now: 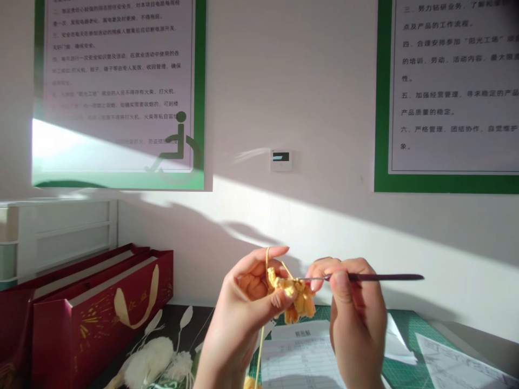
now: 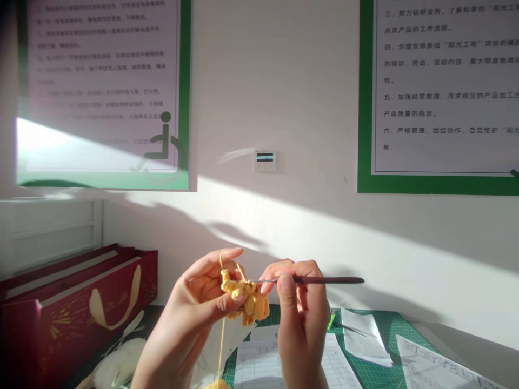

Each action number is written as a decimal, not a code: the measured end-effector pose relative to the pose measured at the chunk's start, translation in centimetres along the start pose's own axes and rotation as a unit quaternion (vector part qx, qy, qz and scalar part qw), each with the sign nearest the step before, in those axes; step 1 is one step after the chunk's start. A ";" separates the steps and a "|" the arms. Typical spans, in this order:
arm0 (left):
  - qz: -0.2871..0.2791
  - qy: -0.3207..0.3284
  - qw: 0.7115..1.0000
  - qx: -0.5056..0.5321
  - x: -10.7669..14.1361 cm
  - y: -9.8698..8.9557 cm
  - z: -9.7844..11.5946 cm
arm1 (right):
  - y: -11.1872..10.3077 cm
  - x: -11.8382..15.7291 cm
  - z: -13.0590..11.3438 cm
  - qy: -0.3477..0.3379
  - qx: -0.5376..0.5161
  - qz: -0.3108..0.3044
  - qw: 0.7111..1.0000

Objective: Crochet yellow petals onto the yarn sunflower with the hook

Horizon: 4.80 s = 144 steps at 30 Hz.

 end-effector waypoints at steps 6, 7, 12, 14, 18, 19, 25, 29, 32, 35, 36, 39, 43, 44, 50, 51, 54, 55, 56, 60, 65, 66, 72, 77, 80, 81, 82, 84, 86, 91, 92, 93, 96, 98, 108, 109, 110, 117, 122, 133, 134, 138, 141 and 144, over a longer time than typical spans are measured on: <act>-0.028 -0.027 0.999 0.037 0.0 0.2 0.0 | 0.4 -0.2 2.6 0.212 -0.168 0.049 0.962; -0.028 -0.026 0.999 0.038 0.0 0.3 0.1 | 0.7 -0.1 2.9 0.237 -0.192 0.045 0.951; -0.022 -0.015 0.998 0.048 0.2 0.7 0.6 | 1.6 0.5 3.5 0.273 -0.226 0.034 0.934; -0.013 -0.010 0.999 0.042 0.2 0.5 0.8 | 1.7 0.5 3.4 0.242 -0.215 0.041 0.945; -0.028 -0.015 0.998 0.053 0.6 0.3 0.8 | 2.1 0.7 2.8 0.154 -0.189 0.016 0.970; -0.031 -0.016 0.998 0.059 0.7 0.3 0.8 | 2.2 0.8 2.7 0.138 -0.182 0.009 0.974; 0.077 -0.029 0.996 0.019 1.5 -0.4 0.5 | 2.5 1.4 1.5 0.019 -0.104 -0.023 0.994; 0.098 -0.015 0.995 0.012 1.7 0.0 0.6 | 3.2 1.9 1.1 -0.022 -0.083 -0.035 0.996; 0.098 -0.013 0.995 0.012 1.8 0.1 0.7 | 3.5 2.2 1.1 -0.024 -0.092 -0.023 0.995; 0.064 -0.023 0.997 0.026 1.8 0.2 0.6 | 3.5 2.4 1.2 -0.018 -0.107 -0.002 0.994; 0.052 -0.029 0.998 0.030 1.7 0.2 0.6 | 3.5 2.3 1.2 -0.015 -0.111 0.006 0.994; 0.026 -0.047 0.998 0.039 1.7 0.1 0.4 | 3.3 2.2 1.4 0.005 -0.143 0.026 0.989; 0.010 -0.060 0.997 0.047 1.7 0.1 0.5 | 3.3 2.0 2.1 0.066 -0.208 0.024 0.976; 0.007 -0.061 0.997 0.050 1.7 0.1 0.5 | 3.3 2.1 2.2 0.078 -0.217 0.020 0.973; -0.024 -0.070 0.996 0.057 1.8 -0.2 0.3 | 3.3 2.0 2.4 0.083 -0.189 -0.003 0.979; -0.032 -0.070 0.995 0.059 1.9 -0.2 0.3 | 3.3 1.9 2.3 0.077 -0.186 -0.001 0.980; -0.056 -0.072 0.994 0.066 1.9 -0.2 0.4 | 3.4 1.5 2.1 0.068 -0.188 0.004 0.980; -0.062 -0.074 0.993 0.067 2.0 -0.1 0.4 | 3.4 1.4 2.1 0.068 -0.190 0.003 0.979; -0.066 -0.078 0.992 0.069 2.1 -0.1 0.3 | 3.4 1.3 2.0 0.069 -0.193 0.001 0.979; -0.081 -0.100 0.988 0.084 2.3 0.3 0.3 | 3.0 0.9 1.6 0.076 -0.211 0.002 0.975; -0.127 -0.079 0.982 0.117 2.3 1.1 0.8 | 2.6 0.9 1.6 0.123 -0.235 0.013 0.964; -0.131 -0.073 0.982 0.115 2.2 1.2 0.8 | 2.6 1.0 1.8 0.142 -0.238 0.020 0.961; -0.022 -0.018 0.999 -0.018 1.8 0.6 0.5 | 2.2 1.9 3.5 0.252 -0.190 0.078 0.946; 0.040 0.019 0.998 -0.054 1.6 -0.1 0.5 | 2.2 1.7 3.0 0.167 -0.131 0.041 0.977; 0.035 0.067 0.994 -0.074 1.4 -0.3 0.5 | 2.4 1.8 2.7 0.112 -0.066 0.020 0.991; 0.030 0.076 0.993 -0.079 1.4 -0.3 0.4 | 2.4 1.9 2.6 0.097 -0.045 0.018 0.994; 0.024 0.082 0.993 -0.082 1.4 -0.3 0.2 | 2.3 1.9 2.5 0.080 -0.023 0.021 0.996; 0.013 0.086 0.993 -0.079 1.3 -0.4 -0.3 | 2.2 2.0 2.1 0.048 0.021 0.030 0.998; 0.003 0.087 0.994 -0.072 1.2 -0.4 -0.6 | 2.0 2.1 1.8 0.036 0.050 0.032 0.998; -0.032 0.057 0.998 -0.018 0.9 -0.2 -0.6 | 1.6 1.7 2.2 0.070 0.044 0.042 0.996; -0.034 0.049 0.998 -0.010 0.8 -0.2 -0.4 | 1.5 1.6 2.4 0.079 0.039 0.040 0.995; -0.034 0.044 0.998 -0.004 0.9 -0.2 -0.3 | 1.4 1.4 2.6 0.088 0.034 0.034 0.995; -0.032 0.028 0.999 0.002 1.0 -0.1 0.2 | 1.2 1.2 3.0 0.106 0.024 0.014 0.994; -0.021 0.021 1.000 -0.003 1.1 -0.1 0.4 | 1.1 1.0 2.8 0.095 0.036 0.008 0.995; -0.009 0.017 0.992 -0.121 0.5 -1.8 0.3 | 1.9 0.4 1.0 0.013 0.118 -0.031 0.992; -0.011 0.017 0.992 -0.124 0.5 -1.9 0.4 | 1.9 0.4 1.1 0.015 0.122 -0.036 0.992; -0.007 0.018 0.992 -0.124 0.5 -2.1 0.4 | 1.9 0.4 1.2 0.019 0.124 -0.042 0.991; 0.068 0.016 0.993 -0.091 0.3 -3.0 0.1 | 1.6 0.8 2.6 0.121 0.120 -0.067 0.983; 0.082 0.013 0.990 -0.112 0.4 -2.9 -0.1 | 1.5 1.4 3.3 0.251 0.114 -0.073 0.958; 0.112 0.018 0.990 -0.083 0.2 -2.6 -0.1 | 1.0 1.2 2.8 0.223 0.115 -0.047 0.967; 0.115 0.018 0.990 -0.076 0.2 -2.7 -0.1 | 1.1 1.3 2.8 0.214 0.115 -0.047 0.969; 0.114 0.018 0.993 -0.035 -0.1 -3.2 -0.2 | 0.8 1.6 2.7 0.169 0.158 -0.038 0.972; 0.112 0.008 0.993 -0.017 -0.3 -3.6 -0.5 | 1.1 1.4 1.7 0.060 0.265 -0.056 0.961; 0.123 0.005 0.992 -0.015 -0.5 -4.0 -0.7 | 2.1 1.2 -0.1 -0.098 0.356 -0.066 0.927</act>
Point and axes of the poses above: each hand's wrist, its own x-axis away from the middle knuckle, its own y-axis out of the palm, z = x × y, the point moved 6 cm from there along -x, towards the middle knuckle, and after that the axes turned 14 degrees about -x, right-handed, at the moved point
